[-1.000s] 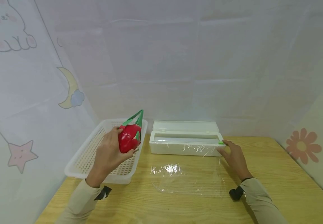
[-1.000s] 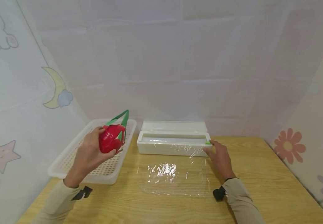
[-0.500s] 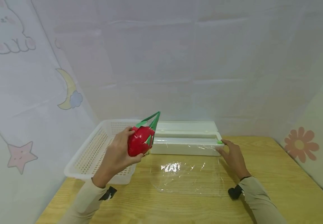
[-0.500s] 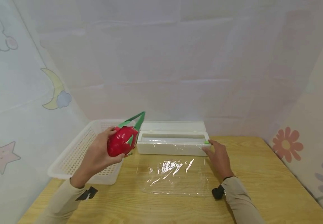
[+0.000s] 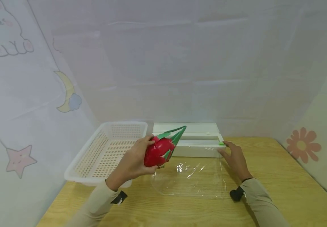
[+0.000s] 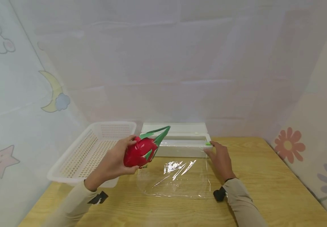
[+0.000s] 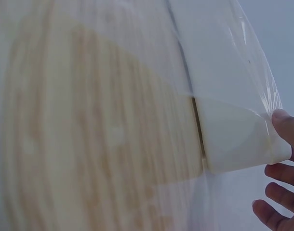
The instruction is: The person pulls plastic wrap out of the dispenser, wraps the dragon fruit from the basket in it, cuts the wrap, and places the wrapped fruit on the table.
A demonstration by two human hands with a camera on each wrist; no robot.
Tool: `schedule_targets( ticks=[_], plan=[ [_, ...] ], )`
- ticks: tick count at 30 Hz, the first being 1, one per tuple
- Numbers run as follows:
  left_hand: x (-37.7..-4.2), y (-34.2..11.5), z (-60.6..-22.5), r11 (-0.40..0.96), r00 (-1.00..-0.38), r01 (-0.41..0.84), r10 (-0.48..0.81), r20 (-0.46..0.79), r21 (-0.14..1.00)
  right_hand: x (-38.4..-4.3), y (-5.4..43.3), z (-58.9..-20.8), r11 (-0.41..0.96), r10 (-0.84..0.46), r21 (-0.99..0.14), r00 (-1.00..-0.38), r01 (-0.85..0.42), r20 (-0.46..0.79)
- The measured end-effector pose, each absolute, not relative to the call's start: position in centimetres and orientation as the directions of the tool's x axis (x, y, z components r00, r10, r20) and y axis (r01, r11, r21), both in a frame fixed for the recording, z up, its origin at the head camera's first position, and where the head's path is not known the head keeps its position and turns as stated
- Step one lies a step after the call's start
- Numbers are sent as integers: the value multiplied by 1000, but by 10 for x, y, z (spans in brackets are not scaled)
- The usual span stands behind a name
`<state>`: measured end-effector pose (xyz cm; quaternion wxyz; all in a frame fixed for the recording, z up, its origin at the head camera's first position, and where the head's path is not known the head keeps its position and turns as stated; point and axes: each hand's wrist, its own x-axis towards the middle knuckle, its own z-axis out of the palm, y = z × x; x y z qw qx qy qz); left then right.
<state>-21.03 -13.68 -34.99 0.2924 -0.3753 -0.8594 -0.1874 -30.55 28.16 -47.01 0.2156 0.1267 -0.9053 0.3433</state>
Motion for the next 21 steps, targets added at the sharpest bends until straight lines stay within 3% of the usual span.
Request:
schedule_targets(
  ticks=[8, 21],
  plan=[
    [-217, -110, -368, 587, -548, 796, 599, 584, 145, -303, 280, -465, 737, -75, -566, -877, -370, 475],
    [-224, -85, -387, 556, -532, 822, 675, 511, 121, -307, 282, -471, 736, -72, -557, -861, -386, 503]
  ],
)
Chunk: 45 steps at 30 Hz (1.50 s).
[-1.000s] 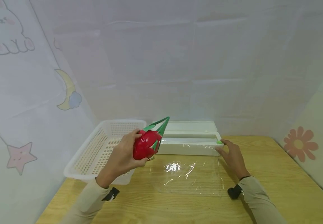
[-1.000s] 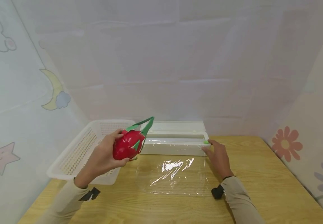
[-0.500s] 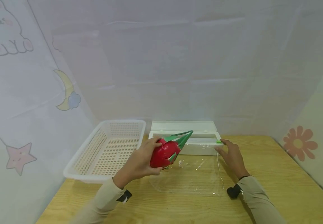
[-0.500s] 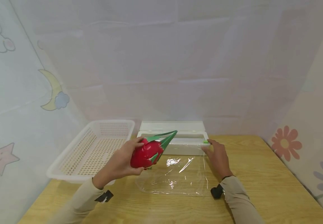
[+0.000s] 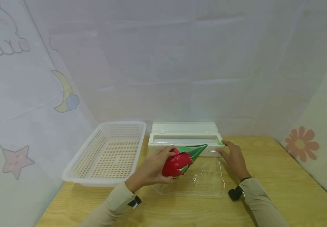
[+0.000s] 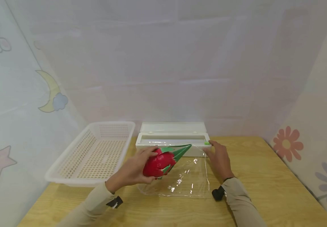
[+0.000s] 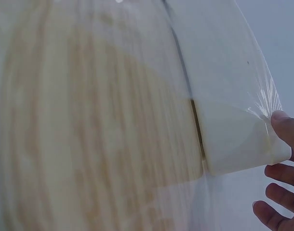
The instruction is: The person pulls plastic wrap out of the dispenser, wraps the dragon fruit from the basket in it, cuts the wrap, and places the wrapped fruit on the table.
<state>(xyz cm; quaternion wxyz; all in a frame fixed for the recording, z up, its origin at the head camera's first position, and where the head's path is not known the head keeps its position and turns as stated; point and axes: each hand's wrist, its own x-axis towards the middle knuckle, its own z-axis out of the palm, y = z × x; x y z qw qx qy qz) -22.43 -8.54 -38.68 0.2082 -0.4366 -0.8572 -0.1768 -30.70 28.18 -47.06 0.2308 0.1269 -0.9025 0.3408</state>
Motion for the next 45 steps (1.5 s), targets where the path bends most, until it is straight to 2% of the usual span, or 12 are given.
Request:
schedule_targets(
  ticks=[12, 25, 30, 37, 45],
  plan=[
    [-237, -81, -399, 533, -526, 835, 699, 484, 138, -307, 282, -470, 725, -69, -567, -860, -392, 506],
    [-248, -74, -416, 518, -468, 855, 760, 451, 15, -307, 280, -473, 718, -50, -580, -860, -384, 507],
    [-251, -73, -420, 533, -457, 841, 794, 402, -96, -309, 281, -475, 709, -51, -585, -857, -392, 513],
    [-255, -66, -425, 493, -347, 819, 834, 430, -293, -312, 282, -476, 715, -43, -581, -853, -390, 519],
    [-260, -63, -435, 475, -323, 801, 855, 406, -364, -310, 280, -477, 712, -43, -581, -851, -394, 524]
  ],
)
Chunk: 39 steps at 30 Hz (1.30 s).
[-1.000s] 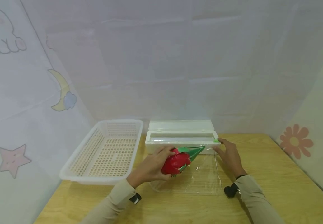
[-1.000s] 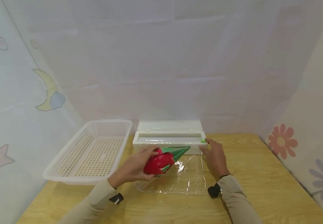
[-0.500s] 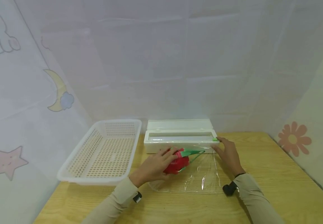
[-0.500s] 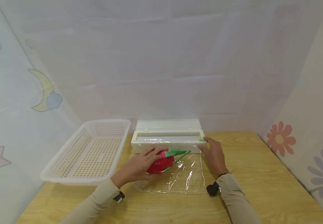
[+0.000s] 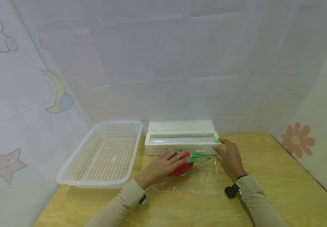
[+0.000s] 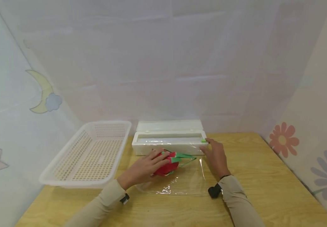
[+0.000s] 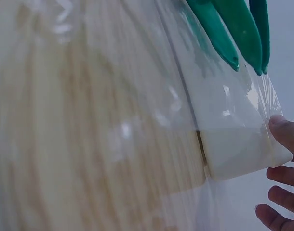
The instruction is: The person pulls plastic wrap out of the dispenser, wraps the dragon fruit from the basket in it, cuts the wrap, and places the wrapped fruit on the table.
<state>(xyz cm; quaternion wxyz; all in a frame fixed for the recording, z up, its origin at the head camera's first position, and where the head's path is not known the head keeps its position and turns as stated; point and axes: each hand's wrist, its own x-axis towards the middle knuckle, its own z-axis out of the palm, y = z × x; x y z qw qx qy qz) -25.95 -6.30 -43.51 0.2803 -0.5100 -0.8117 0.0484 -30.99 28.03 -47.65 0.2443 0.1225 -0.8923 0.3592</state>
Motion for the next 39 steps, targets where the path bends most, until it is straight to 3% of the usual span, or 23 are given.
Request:
schedule_targets(
  ticks=[11, 21, 30, 39],
  plan=[
    [-264, -61, -444, 456, -289, 794, 865, 410, -402, -311, 279, -479, 712, -41, -573, -838, -406, 544],
    [-257, -53, -435, 488, -404, 774, 871, 280, -403, -309, 278, -479, 716, -30, -576, -842, -394, 538],
    [-252, -45, -432, 480, -411, 774, 877, 249, -413, -309, 277, -478, 718, -13, -582, -843, -382, 538],
    [-252, -40, -437, 517, -417, 775, 850, 321, -363, -309, 278, -481, 726, -13, -572, -839, -382, 544]
  ],
)
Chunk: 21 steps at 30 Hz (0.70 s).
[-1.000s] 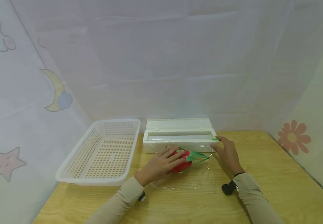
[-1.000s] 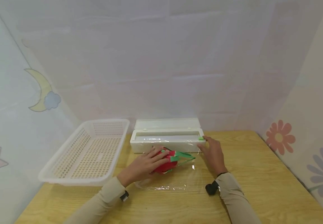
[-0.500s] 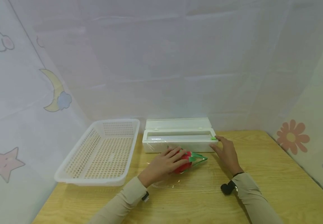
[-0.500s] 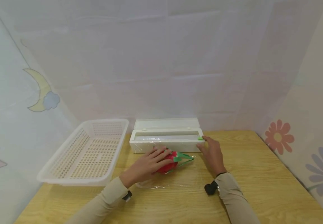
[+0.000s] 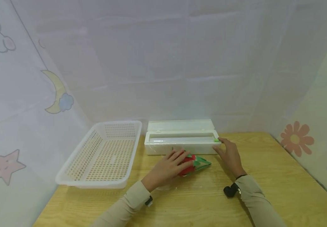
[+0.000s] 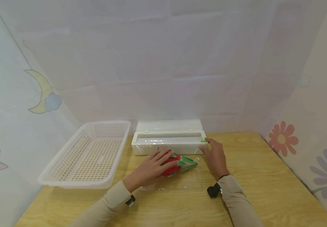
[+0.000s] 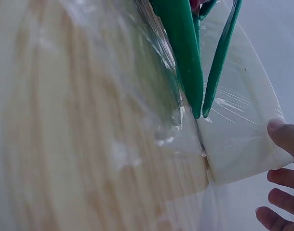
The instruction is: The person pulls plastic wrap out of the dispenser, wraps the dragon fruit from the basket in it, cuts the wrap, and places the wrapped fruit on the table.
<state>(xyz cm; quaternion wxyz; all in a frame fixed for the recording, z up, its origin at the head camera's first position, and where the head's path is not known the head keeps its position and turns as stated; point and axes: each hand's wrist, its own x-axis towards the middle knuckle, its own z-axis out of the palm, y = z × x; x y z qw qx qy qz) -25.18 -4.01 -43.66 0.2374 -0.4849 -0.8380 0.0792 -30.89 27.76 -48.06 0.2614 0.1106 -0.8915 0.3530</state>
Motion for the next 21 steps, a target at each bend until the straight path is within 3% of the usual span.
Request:
schedule_targets(
  ticks=[7, 15, 21],
  plan=[
    [-252, -38, -439, 541, -416, 753, 833, 365, -375, -309, 275, -480, 690, -18, -601, -840, -403, 543],
    [-252, -35, -442, 593, -473, 760, 785, 400, -264, -309, 274, -480, 667, -5, -632, -851, -394, 525],
    [-252, -36, -440, 579, -474, 765, 802, 365, -280, -308, 274, -479, 655, 6, -647, -853, -391, 522]
  ],
)
